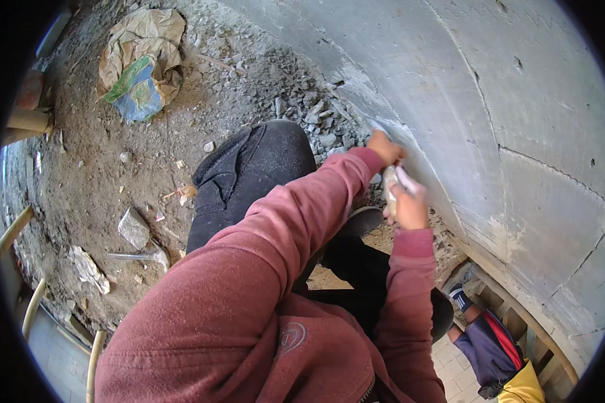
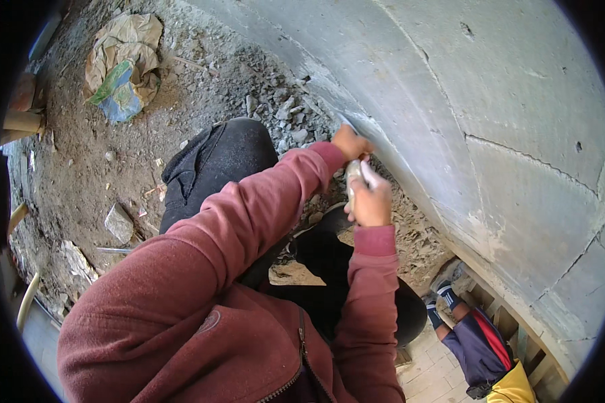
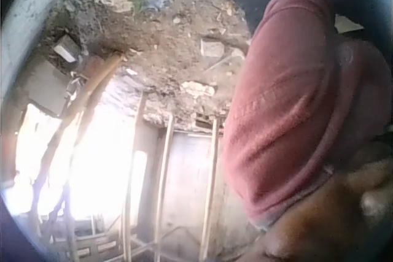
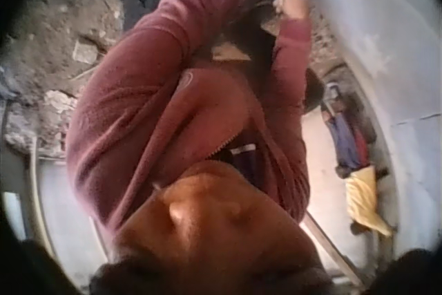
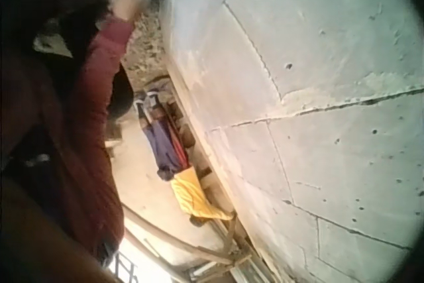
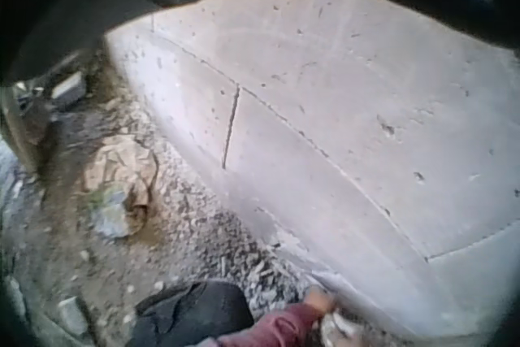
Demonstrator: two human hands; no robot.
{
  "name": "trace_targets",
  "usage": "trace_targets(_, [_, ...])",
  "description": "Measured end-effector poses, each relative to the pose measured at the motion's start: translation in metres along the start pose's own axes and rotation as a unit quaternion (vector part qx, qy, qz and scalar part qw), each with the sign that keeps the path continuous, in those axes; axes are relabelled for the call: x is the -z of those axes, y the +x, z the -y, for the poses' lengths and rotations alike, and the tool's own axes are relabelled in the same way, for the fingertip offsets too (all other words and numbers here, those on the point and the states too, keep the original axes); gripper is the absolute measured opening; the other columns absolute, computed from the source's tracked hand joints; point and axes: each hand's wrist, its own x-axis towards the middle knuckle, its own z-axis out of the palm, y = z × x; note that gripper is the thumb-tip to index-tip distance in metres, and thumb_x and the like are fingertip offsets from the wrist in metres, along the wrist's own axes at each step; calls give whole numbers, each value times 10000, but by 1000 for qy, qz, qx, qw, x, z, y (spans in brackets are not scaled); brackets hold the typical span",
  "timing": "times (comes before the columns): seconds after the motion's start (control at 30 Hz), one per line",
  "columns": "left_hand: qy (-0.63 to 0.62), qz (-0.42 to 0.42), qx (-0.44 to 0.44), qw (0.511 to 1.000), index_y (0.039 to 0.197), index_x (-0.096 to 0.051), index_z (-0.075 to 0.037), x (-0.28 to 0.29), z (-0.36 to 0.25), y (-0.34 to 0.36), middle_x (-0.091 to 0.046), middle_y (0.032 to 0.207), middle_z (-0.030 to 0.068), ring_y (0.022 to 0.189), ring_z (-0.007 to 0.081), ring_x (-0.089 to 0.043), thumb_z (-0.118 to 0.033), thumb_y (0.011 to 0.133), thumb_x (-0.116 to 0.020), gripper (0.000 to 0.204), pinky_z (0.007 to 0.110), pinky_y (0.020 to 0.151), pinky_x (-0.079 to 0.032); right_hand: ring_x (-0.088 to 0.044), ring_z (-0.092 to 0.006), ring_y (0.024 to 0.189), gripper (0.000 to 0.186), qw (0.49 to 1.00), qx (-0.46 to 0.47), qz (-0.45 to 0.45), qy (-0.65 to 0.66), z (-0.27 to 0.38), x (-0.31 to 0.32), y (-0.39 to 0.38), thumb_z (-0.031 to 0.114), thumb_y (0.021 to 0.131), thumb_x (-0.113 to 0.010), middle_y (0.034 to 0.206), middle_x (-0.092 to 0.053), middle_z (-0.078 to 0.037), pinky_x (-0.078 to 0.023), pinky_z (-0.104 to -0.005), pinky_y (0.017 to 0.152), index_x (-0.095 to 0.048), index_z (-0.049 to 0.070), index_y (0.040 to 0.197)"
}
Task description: The person touches a concrete wall by hand and then scrapes along the bottom edge of the wall using a trowel.
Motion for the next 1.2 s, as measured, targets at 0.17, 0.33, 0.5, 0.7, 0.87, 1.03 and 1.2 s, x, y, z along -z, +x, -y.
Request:
trace_targets(0.17, [94,74,-139,983,741,-584,142,-8,-13,-14,-633,664,208,575,264,-636,-113,573,-715,332,316,553,-516,-455,-96,386,413,999,-7,-36,7,10,24,-11,118,876,-500,693,-574,-73,-332,-237,332,-484,14,1275])
trace_targets(0.33, [198,23,-96,975,752,-606,143,-6,-22,-19,-639,713,230,662,292,-654,-107,542,-715,344,345,628,-523,-470,-94,401,427,998,-26,-58,15,8,22,-6,150,867,-530,725,-593,-85,-336,-223,343,-488,-5,1263])
trace_targets(0.5, [225,-26,-225,948,646,-615,120,-4,-33,-29,-630,663,223,625,272,-651,-118,526,-729,290,349,576,-519,-458,-88,397,406,998,-7,-64,26,19,21,-24,121,857,-530,702,-579,-72,-327,-224,343,-510,-6,1243])
trace_targets(0.7, [241,38,-176,954,703,-605,125,2,-24,-27,-633,701,244,670,292,-652,-134,524,-740,343,362,631,-519,-446,-86,403,384,994,19,-111,-2,-10,12,-28,78,843,-499,668,-540,-44,-346,-227,361,-534,-24,1212])
trace_targets(0.87, [225,57,-138,963,679,-596,128,0,-4,-18,-628,657,227,619,262,-643,-132,509,-743,343,341,609,-514,-440,-79,425,398,993,59,-99,-21,-25,8,-31,61,830,-507,661,-537,-47,-371,-238,384,-528,-29,1217])
trace_targets(1.03, [177,36,-157,971,679,-598,135,5,-1,-21,-631,672,227,621,267,-643,-144,506,-748,362,342,598,-514,-438,-78,431,394,990,77,-105,-58,-16,4,-32,51,827,-524,655,-532,-42,-372,-242,391,-536,-15,1216])
trace_targets(1.2, [135,24,-200,970,708,-606,140,3,-3,-27,-642,727,246,677,280,-648,-175,529,-750,390,356,670,-516,-440,-81,431,391,987,49,-139,-60,-10,4,-32,34,813,-531,659,-555,-47,-367,-243,394,-551,-9,1201])
